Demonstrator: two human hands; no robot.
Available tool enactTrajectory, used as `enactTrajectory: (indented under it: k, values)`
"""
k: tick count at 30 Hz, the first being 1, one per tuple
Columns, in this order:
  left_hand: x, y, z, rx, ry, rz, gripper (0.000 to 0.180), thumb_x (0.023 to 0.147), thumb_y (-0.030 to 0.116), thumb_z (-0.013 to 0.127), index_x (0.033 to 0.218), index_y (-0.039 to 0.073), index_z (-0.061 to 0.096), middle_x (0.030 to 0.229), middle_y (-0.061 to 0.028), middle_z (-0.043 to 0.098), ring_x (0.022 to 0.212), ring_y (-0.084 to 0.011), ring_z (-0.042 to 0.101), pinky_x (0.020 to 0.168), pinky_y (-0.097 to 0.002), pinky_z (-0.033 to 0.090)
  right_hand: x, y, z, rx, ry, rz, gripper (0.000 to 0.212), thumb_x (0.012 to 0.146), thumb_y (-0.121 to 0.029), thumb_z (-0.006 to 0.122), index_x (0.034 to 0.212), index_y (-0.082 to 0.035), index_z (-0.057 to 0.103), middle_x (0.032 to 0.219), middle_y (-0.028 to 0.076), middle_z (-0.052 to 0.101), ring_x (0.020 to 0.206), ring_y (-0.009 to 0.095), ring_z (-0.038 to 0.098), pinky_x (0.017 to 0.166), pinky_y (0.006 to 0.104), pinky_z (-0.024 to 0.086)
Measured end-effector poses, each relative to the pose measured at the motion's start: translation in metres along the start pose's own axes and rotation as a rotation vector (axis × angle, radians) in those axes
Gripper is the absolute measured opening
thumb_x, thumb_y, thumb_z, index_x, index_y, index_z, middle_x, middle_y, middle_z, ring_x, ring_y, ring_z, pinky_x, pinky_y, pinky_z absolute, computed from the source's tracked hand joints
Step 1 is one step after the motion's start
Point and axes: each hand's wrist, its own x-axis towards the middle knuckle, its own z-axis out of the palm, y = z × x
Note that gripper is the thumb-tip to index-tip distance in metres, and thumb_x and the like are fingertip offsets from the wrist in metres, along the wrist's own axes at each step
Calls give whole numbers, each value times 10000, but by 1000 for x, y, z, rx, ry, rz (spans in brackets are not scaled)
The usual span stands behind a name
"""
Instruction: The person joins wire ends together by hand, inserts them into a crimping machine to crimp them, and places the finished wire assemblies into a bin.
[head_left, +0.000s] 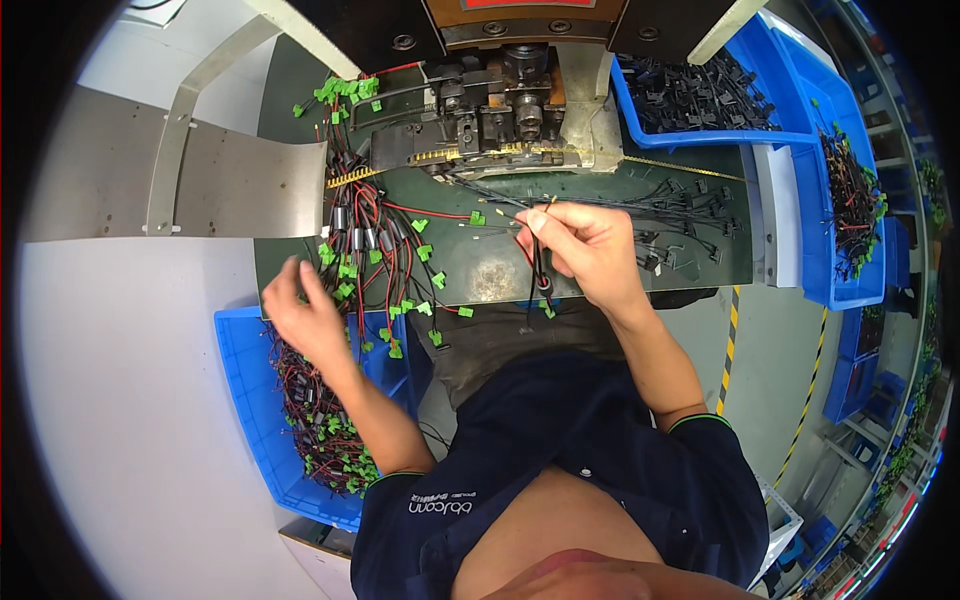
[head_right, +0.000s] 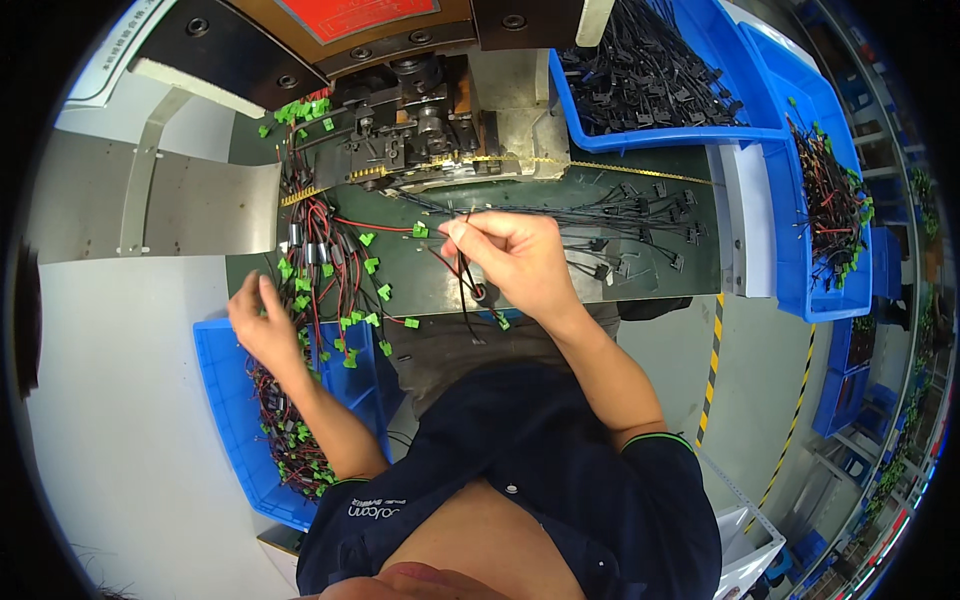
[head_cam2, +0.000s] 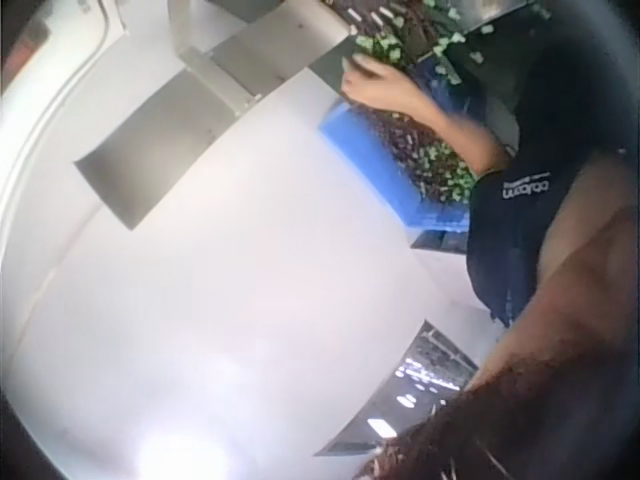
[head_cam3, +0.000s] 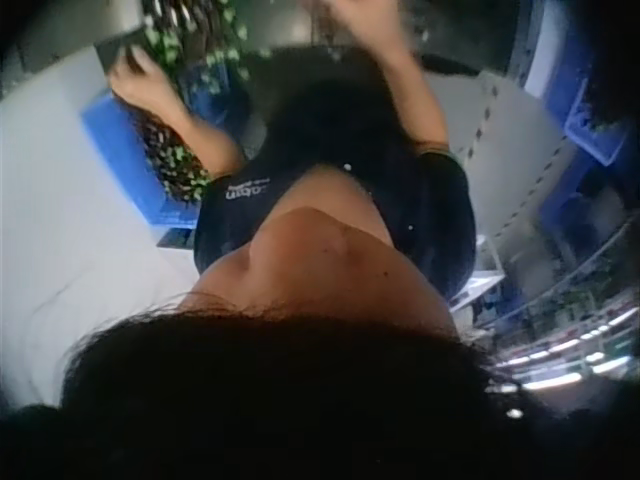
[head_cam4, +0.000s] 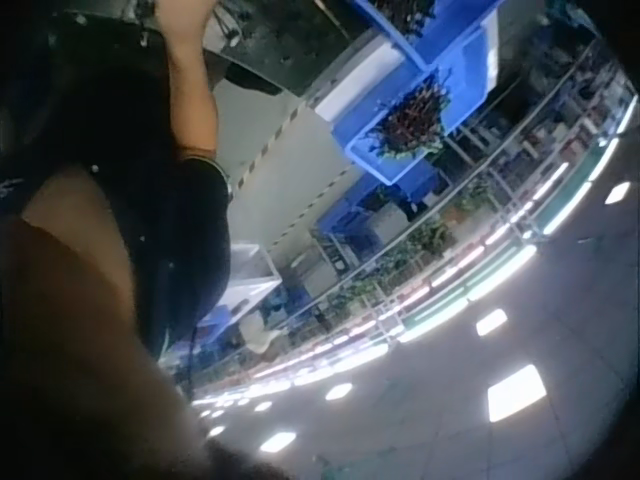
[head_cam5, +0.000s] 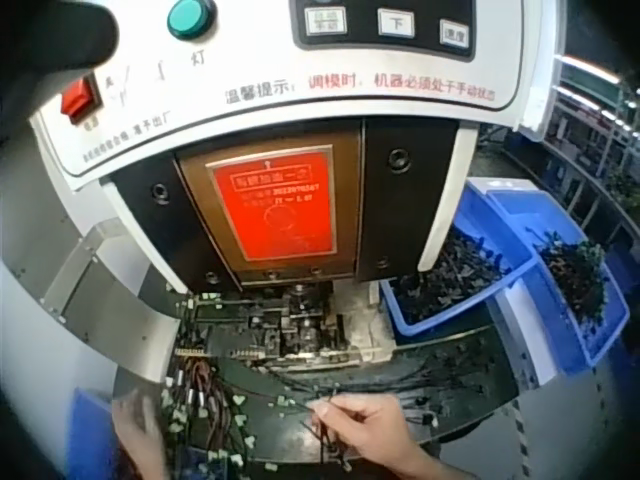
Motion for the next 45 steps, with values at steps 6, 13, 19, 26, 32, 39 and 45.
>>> enactTrajectory:
  k: [6,13,19,26,32,39,45]
  values:
    - [2,-37,-9,20,-394,-34,308,900,215,700,1086,-30,685,962,-152,656,851,-277,609,791,-381,485,29,8,-1,42,88,82,195,951,-133,632,974,32,735,778,56,700,540,18,501,430,176,302]
    - [-1,-47,-9,-543,-99,-376,197,984,171,600,977,-22,641,863,-68,668,746,-126,614,672,-256,485,43,16,-1,150,161,142,184,943,-145,647,964,18,729,809,62,703,601,52,595,417,172,327]
    - [-1,-40,-36,-720,77,-461,144,999,154,581,984,10,590,878,-66,656,641,-88,536,550,-224,410,47,14,-1,198,138,180,188,937,-152,656,953,25,715,807,70,700,602,55,598,416,167,330]
    - [-1,-36,-65,-735,68,-436,337,997,98,567,1277,-89,543,927,-68,611,759,-99,493,695,-242,419,48,15,-2,232,142,187,196,932,-157,663,955,33,705,792,82,695,583,64,590,410,167,326]
    - [-10,-30,-108,-686,103,-209,204,983,31,559,1149,-88,564,1075,-197,662,923,-216,622,855,-345,502,49,14,-2,244,131,185,193,929,-154,667,949,34,705,794,89,695,585,64,590,407,163,320]
    - [1,-4,-112,-244,719,41,136,953,1,603,1033,-106,575,970,-225,658,827,-277,647,736,-355,561,30,12,4,190,167,35,213,992,-185,582,969,18,643,790,103,692,583,104,605,486,229,421]
    - [10,-17,-107,208,177,-86,266,977,228,622,1024,-30,665,910,-147,681,797,-262,649,726,-355,534,-73,-41,-53,124,82,97,256,1057,-227,440,1059,13,530,799,86,654,606,49,519,548,203,377]
